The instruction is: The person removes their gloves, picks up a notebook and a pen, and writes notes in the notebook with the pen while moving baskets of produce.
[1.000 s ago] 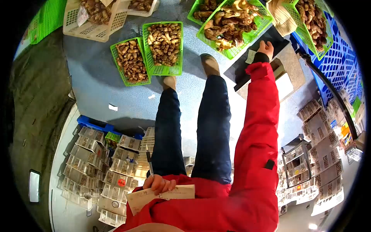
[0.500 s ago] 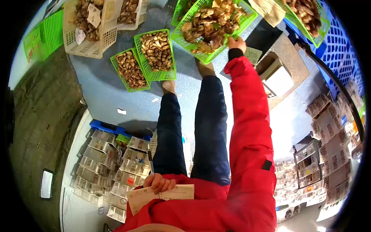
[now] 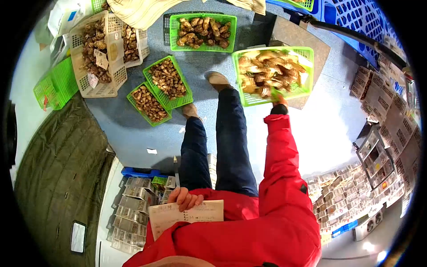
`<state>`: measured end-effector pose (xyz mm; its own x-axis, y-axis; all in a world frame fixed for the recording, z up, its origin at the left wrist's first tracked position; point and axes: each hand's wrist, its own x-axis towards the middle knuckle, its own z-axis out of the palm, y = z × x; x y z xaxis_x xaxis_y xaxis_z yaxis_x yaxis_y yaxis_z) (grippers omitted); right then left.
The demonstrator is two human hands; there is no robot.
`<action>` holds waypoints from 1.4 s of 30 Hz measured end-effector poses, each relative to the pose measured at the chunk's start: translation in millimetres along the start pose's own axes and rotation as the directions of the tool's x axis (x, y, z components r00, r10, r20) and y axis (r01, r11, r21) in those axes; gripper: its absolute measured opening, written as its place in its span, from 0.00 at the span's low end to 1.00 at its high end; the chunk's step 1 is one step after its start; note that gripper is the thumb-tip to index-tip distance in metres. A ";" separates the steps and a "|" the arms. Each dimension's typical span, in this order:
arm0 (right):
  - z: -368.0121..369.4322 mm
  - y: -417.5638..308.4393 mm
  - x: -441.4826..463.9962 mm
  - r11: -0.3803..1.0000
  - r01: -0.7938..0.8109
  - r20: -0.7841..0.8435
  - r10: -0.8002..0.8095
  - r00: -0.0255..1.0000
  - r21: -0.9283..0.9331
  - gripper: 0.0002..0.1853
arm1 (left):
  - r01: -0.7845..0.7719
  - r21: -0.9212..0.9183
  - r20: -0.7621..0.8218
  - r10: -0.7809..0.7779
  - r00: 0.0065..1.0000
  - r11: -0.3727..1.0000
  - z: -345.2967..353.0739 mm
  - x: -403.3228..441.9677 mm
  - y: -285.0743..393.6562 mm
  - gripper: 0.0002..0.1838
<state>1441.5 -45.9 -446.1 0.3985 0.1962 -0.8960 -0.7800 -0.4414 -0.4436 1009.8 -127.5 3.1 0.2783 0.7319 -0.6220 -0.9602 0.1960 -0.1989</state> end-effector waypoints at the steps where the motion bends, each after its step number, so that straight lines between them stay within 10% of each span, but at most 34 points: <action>1: -17.5 -11.5 7.5 0.994 0.110 0.140 -0.113 0.984 0.030 0.17 | 0.006 0.008 -0.017 -0.006 1.000 1.000 0.4 1.6 -1.4 0.23; 10: -2.9 -52.7 52.9 0.997 0.031 -0.065 -0.026 0.998 0.071 0.17 | 0.078 0.057 -0.103 -0.072 0.992 0.995 5.1 17.5 -12.2 0.23; 17: 76.8 53.0 -110.2 0.698 -0.353 0.031 0.474 0.880 -0.624 0.17 | 0.103 0.078 0.059 -0.107 0.992 0.992 13.3 11.2 -22.1 0.23; 19: 102.1 45.4 -239.6 0.803 0.021 0.573 0.407 0.711 -0.596 0.21 | 0.153 0.084 0.101 -0.161 0.982 0.985 16.7 4.3 -19.8 0.23; 23: 120.1 55.5 -377.8 0.918 0.171 0.908 0.300 0.292 -0.358 0.19 | 0.211 0.122 0.099 -0.224 0.970 0.970 24.0 -17.0 -15.5 0.23; 27: 103.6 72.1 -440.8 0.916 0.050 0.903 0.381 0.197 -0.397 0.19 | 0.235 0.192 0.044 -0.248 0.968 0.953 35.5 -57.4 -6.2 0.23; 32: 83.9 85.8 -527.6 0.839 0.493 0.973 0.200 0.118 -0.232 0.20 | 0.317 0.242 0.056 -0.340 0.939 0.917 24.8 -89.5 3.5 0.25; 42: 23.1 76.2 -534.0 0.097 0.993 0.996 -0.064 -0.059 0.065 0.16 | 0.467 0.296 0.002 -0.489 0.872 0.833 5.6 -91.5 -44.2 0.23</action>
<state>1158.1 -164.1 -1.9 -0.4540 0.8891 0.0589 0.2889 0.2094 -0.9342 1026.6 -199.5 73.0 0.7125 0.5438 -0.4435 -0.6772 0.6984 -0.2316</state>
